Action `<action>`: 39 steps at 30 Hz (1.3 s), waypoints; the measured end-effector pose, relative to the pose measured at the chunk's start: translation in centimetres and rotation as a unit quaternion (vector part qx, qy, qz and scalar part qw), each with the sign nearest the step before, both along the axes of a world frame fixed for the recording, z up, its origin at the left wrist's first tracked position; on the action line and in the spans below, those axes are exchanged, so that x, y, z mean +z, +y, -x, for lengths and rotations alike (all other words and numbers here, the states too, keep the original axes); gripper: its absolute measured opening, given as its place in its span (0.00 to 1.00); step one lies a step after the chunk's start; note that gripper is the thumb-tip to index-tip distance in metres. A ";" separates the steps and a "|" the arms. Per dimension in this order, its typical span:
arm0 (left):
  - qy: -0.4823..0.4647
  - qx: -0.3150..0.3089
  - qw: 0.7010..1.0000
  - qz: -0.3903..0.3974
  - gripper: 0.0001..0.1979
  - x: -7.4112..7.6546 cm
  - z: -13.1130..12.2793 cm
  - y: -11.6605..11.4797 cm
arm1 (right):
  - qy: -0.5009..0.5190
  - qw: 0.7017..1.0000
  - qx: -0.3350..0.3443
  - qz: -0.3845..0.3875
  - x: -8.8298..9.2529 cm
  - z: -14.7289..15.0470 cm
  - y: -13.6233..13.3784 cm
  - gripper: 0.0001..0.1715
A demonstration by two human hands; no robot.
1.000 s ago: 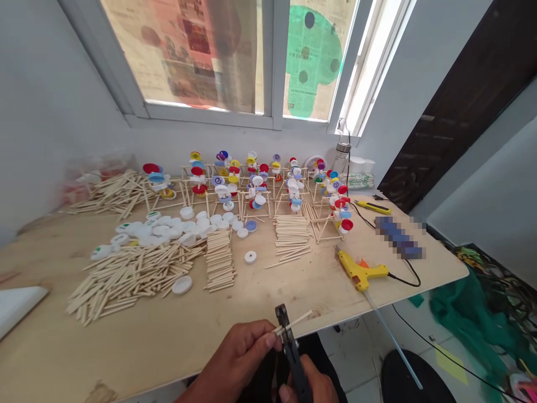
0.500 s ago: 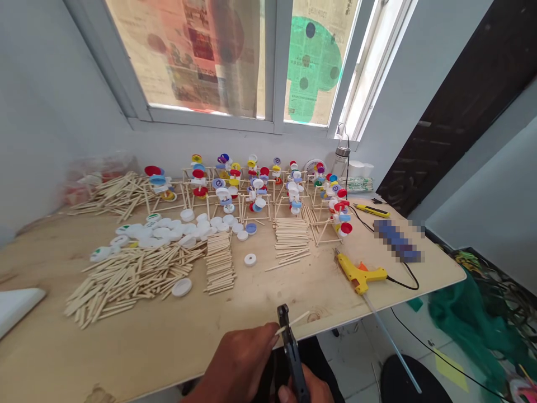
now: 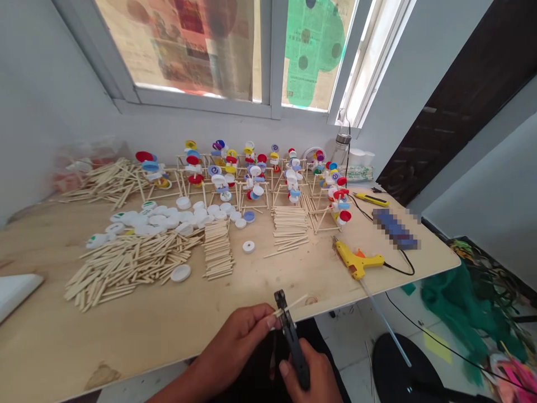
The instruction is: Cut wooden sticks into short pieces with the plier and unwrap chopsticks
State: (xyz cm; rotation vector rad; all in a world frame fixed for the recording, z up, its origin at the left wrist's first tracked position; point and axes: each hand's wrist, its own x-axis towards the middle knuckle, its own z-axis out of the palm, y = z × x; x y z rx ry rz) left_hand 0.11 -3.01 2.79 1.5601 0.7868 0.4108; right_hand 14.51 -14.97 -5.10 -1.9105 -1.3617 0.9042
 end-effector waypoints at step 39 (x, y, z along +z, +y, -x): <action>-0.001 -0.039 0.998 -0.045 0.16 0.4 0.3 1.0 | 0.097 0.993 0.024 0.064 4.9 -0.4 0.8 0.08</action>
